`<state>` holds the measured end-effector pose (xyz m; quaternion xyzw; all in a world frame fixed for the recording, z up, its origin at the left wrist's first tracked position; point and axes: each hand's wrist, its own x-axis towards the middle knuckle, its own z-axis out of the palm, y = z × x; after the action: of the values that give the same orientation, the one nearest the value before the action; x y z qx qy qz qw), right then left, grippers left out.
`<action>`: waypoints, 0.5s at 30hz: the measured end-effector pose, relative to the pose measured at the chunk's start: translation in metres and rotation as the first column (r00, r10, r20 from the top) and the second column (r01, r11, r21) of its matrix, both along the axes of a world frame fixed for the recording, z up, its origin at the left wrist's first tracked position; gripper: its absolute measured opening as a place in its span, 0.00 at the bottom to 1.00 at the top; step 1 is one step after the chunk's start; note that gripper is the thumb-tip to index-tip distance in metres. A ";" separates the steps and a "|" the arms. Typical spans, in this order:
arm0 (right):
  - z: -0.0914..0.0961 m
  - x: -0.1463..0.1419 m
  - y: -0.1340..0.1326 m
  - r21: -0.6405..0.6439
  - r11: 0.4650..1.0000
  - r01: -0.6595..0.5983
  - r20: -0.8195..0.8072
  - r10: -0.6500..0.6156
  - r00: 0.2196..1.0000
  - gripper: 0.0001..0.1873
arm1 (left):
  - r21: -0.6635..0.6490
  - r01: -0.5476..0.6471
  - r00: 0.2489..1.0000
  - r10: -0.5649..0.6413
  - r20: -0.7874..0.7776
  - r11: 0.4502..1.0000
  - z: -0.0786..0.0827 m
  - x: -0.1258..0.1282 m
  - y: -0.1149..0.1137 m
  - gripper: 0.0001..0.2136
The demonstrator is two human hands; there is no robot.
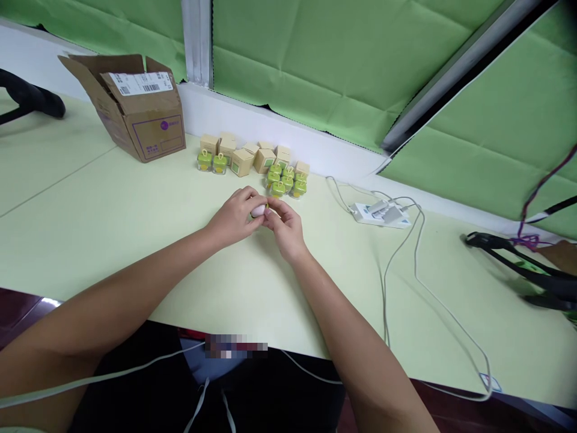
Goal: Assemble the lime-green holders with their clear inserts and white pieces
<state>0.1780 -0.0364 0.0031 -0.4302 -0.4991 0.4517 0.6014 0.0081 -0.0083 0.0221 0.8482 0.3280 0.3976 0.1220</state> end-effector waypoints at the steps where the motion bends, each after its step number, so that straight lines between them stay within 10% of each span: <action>1: 0.000 0.000 0.000 0.008 1.000 0.004 0.008 -0.004 1.000 0.22 | 0.004 0.009 1.000 -0.009 0.004 1.000 0.001 0.000 0.000 0.11; 15: 0.007 -0.002 -0.001 -0.010 0.998 -0.060 0.067 0.061 0.996 0.16 | 0.052 -0.003 1.000 0.005 -0.030 0.999 0.004 0.000 -0.001 0.12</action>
<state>0.1762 -0.0375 0.0100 -0.4323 -0.5300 0.4569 0.5687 0.0084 -0.0091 0.0263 0.8563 0.3212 0.3933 0.0941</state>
